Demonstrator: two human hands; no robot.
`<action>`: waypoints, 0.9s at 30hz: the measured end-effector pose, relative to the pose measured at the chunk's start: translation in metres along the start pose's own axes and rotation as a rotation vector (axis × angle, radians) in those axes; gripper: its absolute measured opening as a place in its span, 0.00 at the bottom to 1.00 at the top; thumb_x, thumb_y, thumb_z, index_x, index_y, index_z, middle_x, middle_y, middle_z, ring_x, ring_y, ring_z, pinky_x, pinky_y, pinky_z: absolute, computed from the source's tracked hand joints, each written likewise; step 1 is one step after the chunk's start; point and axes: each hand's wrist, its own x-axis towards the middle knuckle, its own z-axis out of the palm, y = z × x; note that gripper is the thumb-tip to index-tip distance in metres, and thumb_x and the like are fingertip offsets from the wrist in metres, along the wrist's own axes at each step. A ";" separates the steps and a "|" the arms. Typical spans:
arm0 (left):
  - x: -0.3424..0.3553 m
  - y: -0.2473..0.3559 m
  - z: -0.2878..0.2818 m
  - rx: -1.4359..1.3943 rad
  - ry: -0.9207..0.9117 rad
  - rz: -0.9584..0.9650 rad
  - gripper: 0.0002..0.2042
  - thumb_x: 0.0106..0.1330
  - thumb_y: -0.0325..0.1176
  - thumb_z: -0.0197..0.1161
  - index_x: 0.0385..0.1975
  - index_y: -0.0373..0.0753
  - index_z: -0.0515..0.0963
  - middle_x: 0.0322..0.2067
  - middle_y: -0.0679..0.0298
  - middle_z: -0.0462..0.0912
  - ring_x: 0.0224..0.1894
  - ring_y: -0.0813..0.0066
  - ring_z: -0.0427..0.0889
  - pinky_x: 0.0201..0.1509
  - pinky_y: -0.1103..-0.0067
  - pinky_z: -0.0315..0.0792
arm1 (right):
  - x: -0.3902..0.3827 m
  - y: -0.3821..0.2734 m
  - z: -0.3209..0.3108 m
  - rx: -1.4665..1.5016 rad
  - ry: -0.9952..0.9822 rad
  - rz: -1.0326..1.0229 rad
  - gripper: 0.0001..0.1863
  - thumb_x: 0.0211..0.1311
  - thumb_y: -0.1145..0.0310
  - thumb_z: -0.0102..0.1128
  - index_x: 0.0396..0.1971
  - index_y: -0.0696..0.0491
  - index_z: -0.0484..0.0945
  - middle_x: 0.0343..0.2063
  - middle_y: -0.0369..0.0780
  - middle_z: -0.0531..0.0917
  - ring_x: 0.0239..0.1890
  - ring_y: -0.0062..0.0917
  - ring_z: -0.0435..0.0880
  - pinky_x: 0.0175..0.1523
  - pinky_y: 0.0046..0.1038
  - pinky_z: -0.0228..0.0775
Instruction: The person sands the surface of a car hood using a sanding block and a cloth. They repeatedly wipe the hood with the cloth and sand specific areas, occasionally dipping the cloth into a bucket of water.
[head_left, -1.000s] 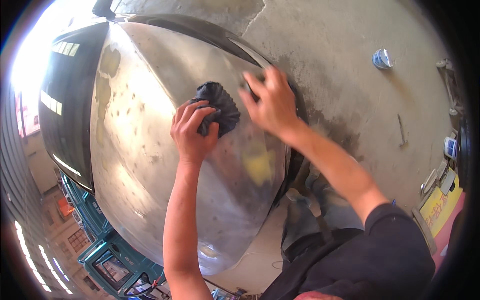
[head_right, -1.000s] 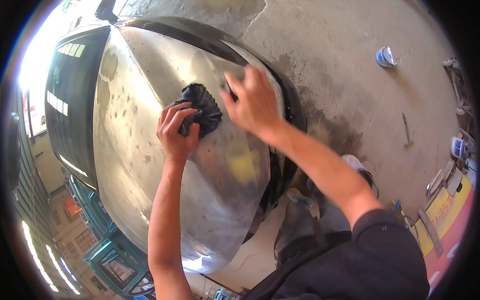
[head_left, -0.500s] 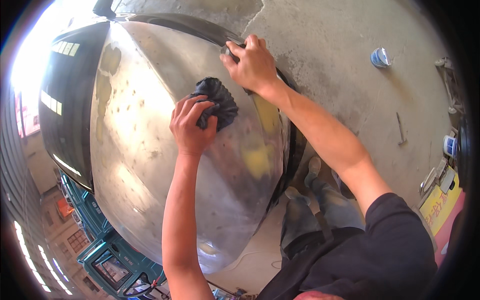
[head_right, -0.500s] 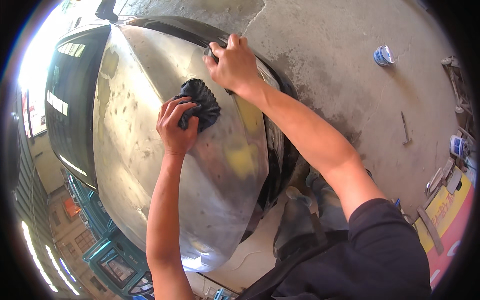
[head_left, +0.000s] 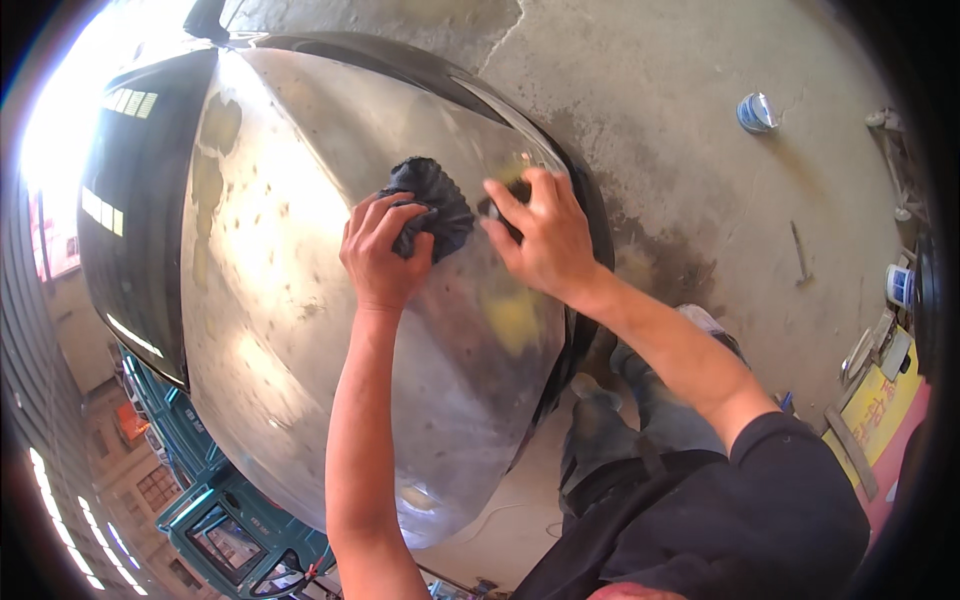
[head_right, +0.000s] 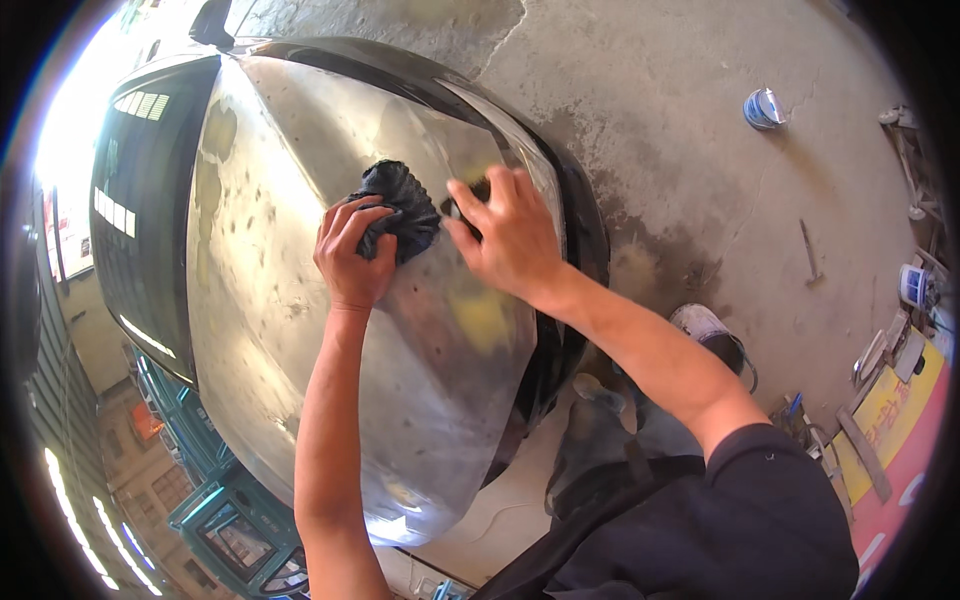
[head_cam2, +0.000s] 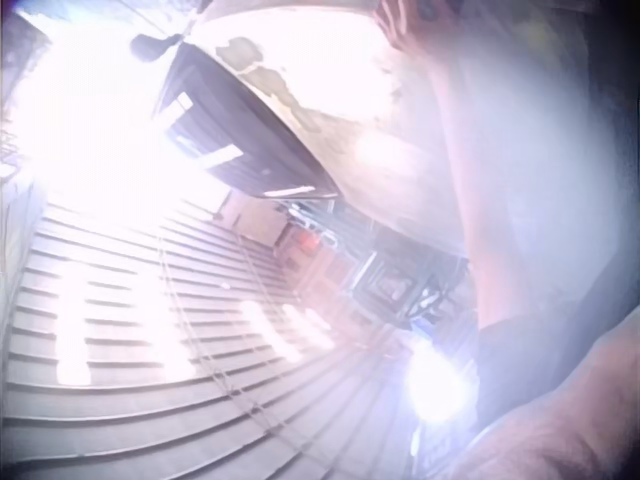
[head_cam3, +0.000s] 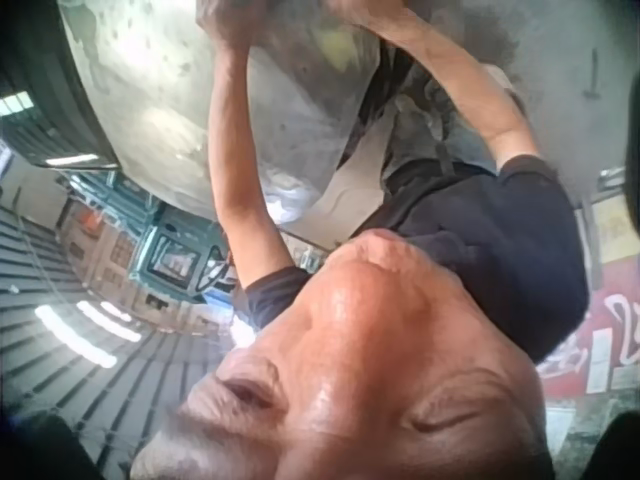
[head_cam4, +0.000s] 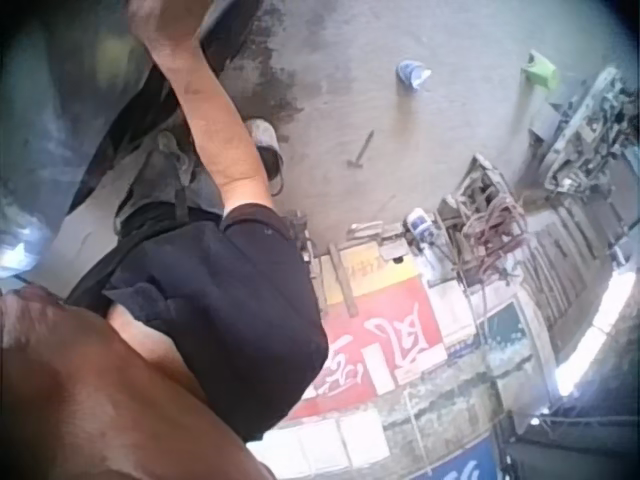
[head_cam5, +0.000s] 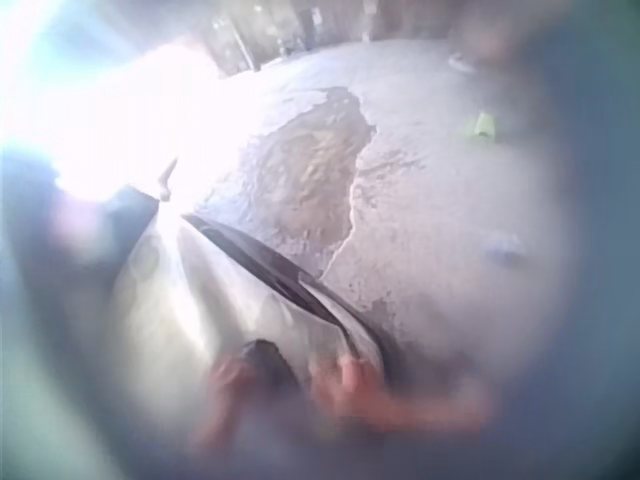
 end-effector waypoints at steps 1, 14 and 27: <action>0.007 0.004 0.001 -0.010 0.001 0.011 0.14 0.54 0.27 0.69 0.41 0.46 0.92 0.50 0.64 0.94 0.57 0.53 0.89 0.66 0.62 0.82 | 0.013 0.006 0.000 0.005 0.024 0.011 0.25 0.72 0.54 0.74 0.63 0.51 0.91 0.51 0.55 0.83 0.57 0.53 0.83 0.61 0.50 0.82; 0.009 0.005 0.008 -0.033 0.018 0.046 0.14 0.52 0.27 0.73 0.40 0.48 0.91 0.50 0.66 0.94 0.57 0.55 0.89 0.63 0.62 0.83 | 0.041 0.020 0.008 0.007 0.082 -0.002 0.22 0.70 0.55 0.74 0.57 0.52 0.94 0.47 0.52 0.83 0.53 0.51 0.83 0.59 0.48 0.82; 0.009 0.006 0.012 -0.009 0.015 0.063 0.13 0.55 0.27 0.71 0.41 0.47 0.91 0.50 0.66 0.95 0.57 0.56 0.90 0.65 0.64 0.83 | 0.048 0.038 0.022 -0.003 0.142 0.115 0.25 0.69 0.55 0.78 0.61 0.51 0.92 0.50 0.55 0.82 0.55 0.54 0.81 0.61 0.50 0.81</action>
